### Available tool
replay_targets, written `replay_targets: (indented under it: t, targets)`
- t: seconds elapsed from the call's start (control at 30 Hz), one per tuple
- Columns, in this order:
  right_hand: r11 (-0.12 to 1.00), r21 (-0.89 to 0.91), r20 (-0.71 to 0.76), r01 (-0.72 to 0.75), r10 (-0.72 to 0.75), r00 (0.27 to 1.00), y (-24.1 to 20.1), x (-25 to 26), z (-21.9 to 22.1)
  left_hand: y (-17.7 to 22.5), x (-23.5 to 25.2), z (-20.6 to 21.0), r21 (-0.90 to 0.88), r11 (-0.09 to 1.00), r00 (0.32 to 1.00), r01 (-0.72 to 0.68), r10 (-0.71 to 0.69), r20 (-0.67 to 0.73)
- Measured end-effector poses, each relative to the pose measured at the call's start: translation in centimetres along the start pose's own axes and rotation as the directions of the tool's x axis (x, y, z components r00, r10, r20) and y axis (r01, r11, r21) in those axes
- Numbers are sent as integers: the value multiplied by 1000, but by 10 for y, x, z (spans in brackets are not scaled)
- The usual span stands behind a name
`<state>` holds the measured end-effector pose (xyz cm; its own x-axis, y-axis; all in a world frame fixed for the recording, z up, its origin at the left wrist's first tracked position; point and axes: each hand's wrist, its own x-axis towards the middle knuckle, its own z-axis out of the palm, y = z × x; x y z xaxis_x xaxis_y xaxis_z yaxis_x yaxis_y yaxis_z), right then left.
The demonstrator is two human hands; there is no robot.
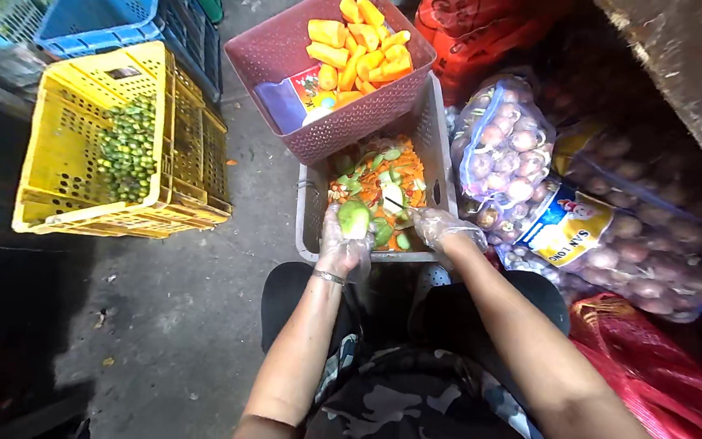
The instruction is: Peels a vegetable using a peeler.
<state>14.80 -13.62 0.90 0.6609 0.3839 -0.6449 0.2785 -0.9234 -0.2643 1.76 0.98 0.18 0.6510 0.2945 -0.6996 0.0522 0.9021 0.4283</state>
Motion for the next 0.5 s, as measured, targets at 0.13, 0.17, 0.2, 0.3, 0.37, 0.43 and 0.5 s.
replay_targets:
  t: [0.13,0.17,0.2,0.3,0.37,0.43,0.5]
  targets:
    - [981,65,-188,180,-165,968,5,-33,7,5,1,0,-111,994,997,-25,33,66]
    - [956,56,-257,287,-264,930,4,-48,16,5,1,1,-156,988,996,-15,29,89]
    - [927,31,-324,374,-344,881,2,-62,26,5,0,0,-197,980,993,-9,32,117]
    - [870,-58,-434,489,-463,773,-4,-89,45,5,-3,-2,-232,972,982,-24,66,175]
    - [878,-102,-411,468,-466,784,-7,-96,46,4,-3,-4,-208,977,977,-47,88,193]
    - [874,-123,-434,470,-473,767,-6,-96,48,1,-3,-3,-218,975,974,-46,92,205]
    - [868,-133,-440,478,-484,756,-6,-95,47,0,-2,-4,-245,969,974,-36,89,209]
